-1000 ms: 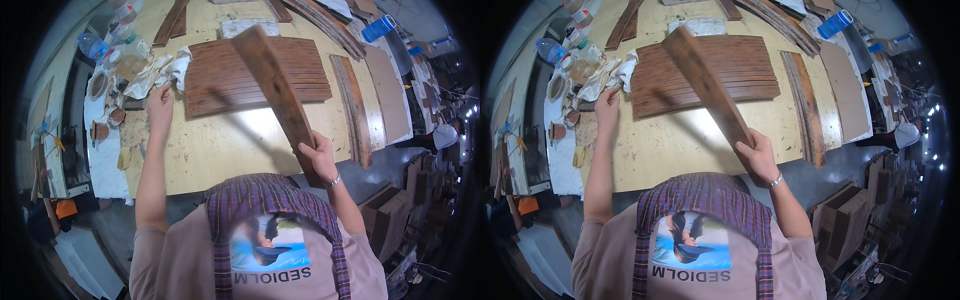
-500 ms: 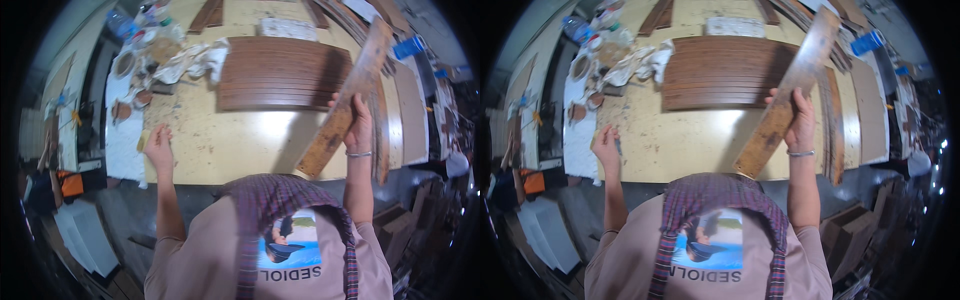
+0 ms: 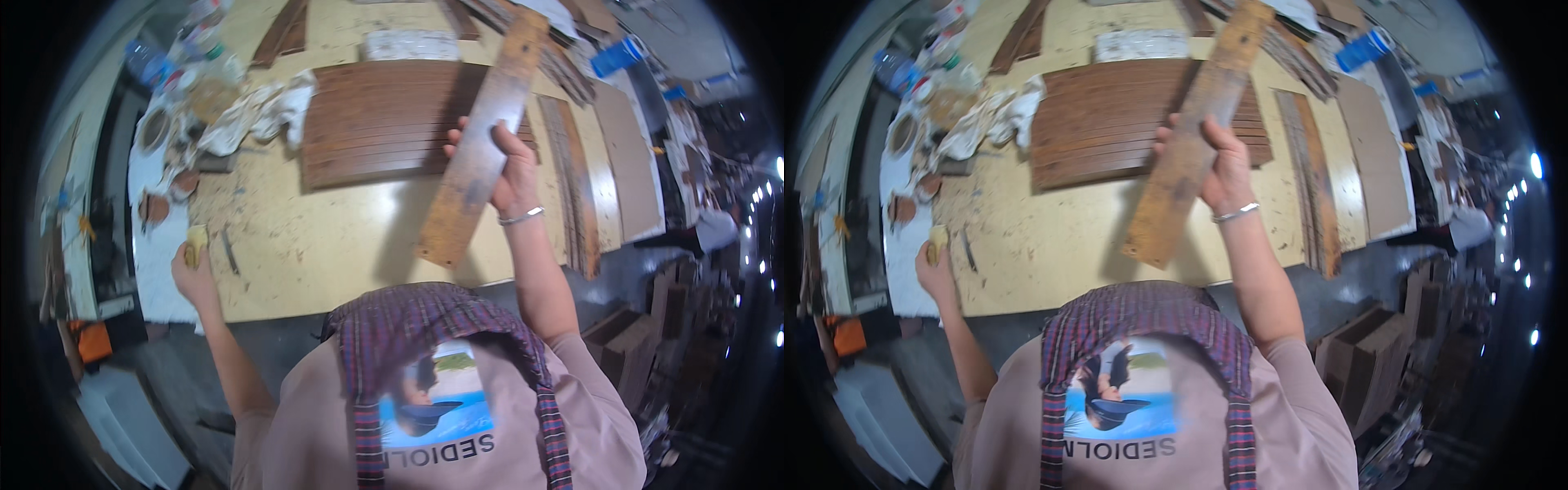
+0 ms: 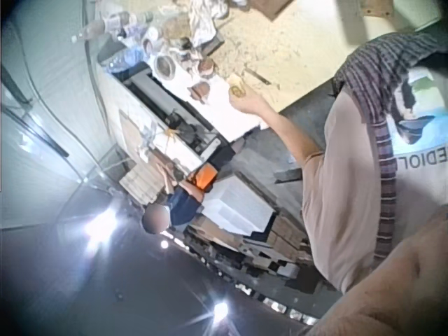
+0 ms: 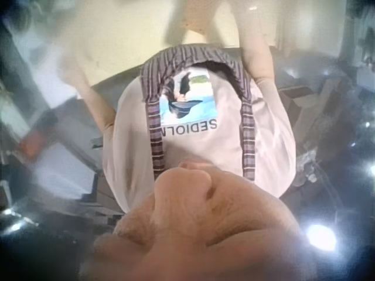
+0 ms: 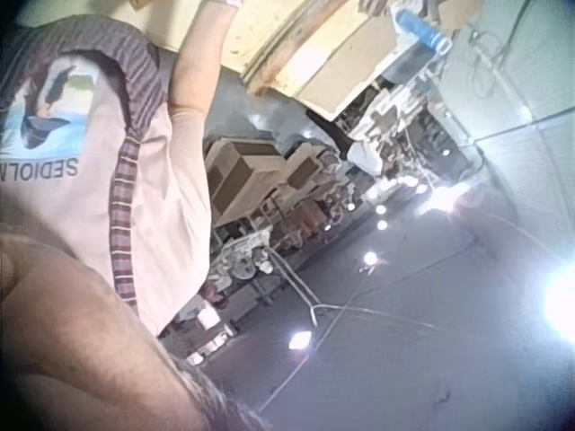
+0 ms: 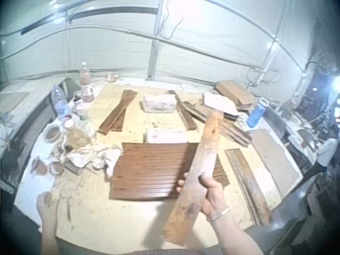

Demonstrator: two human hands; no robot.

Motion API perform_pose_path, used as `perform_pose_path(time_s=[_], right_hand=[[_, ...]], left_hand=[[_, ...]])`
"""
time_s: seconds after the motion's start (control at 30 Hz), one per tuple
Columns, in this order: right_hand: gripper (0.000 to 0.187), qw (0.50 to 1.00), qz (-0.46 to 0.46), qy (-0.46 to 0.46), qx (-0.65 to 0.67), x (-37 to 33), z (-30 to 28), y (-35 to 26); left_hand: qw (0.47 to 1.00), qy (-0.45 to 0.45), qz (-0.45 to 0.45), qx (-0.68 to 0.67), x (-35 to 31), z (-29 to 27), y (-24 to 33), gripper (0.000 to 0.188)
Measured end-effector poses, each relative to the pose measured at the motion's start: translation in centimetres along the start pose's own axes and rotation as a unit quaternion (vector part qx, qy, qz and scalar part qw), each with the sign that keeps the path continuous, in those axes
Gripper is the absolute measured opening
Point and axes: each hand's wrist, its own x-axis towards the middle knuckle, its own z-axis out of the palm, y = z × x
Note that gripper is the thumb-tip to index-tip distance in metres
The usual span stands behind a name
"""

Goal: The person wipes down wooden slats with a cloth and then applies a substance to the edges and surfaces using a small yellow sponge.

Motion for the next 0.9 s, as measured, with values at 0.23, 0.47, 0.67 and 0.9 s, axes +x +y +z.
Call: perform_pose_path(time_s=[0.23,0.47,0.67,0.9], right_hand=[[0.041,0.984,-0.129,0.093,-0.082,0.7,3.4,-0.1],[0.039,0.978,-0.169,0.103,-0.060,0.1,3.6,-0.4],[0.039,0.969,-0.204,0.132,-0.051,-0.8,2.7,-1.1],[0.040,0.970,-0.196,0.139,-0.026,-0.6,2.6,-1.2]], left_hand=[[0.894,-0.229,0.238,-0.303,-5.6,-2.3,23.6,0.053],[0.811,-0.227,0.432,-0.323,-8.6,-1.8,28.9,0.056],[0.868,-0.190,0.382,-0.256,-7.8,-0.8,27.2,0.052],[0.828,-0.217,0.437,-0.276,-8.5,-1.6,29.5,0.052]])
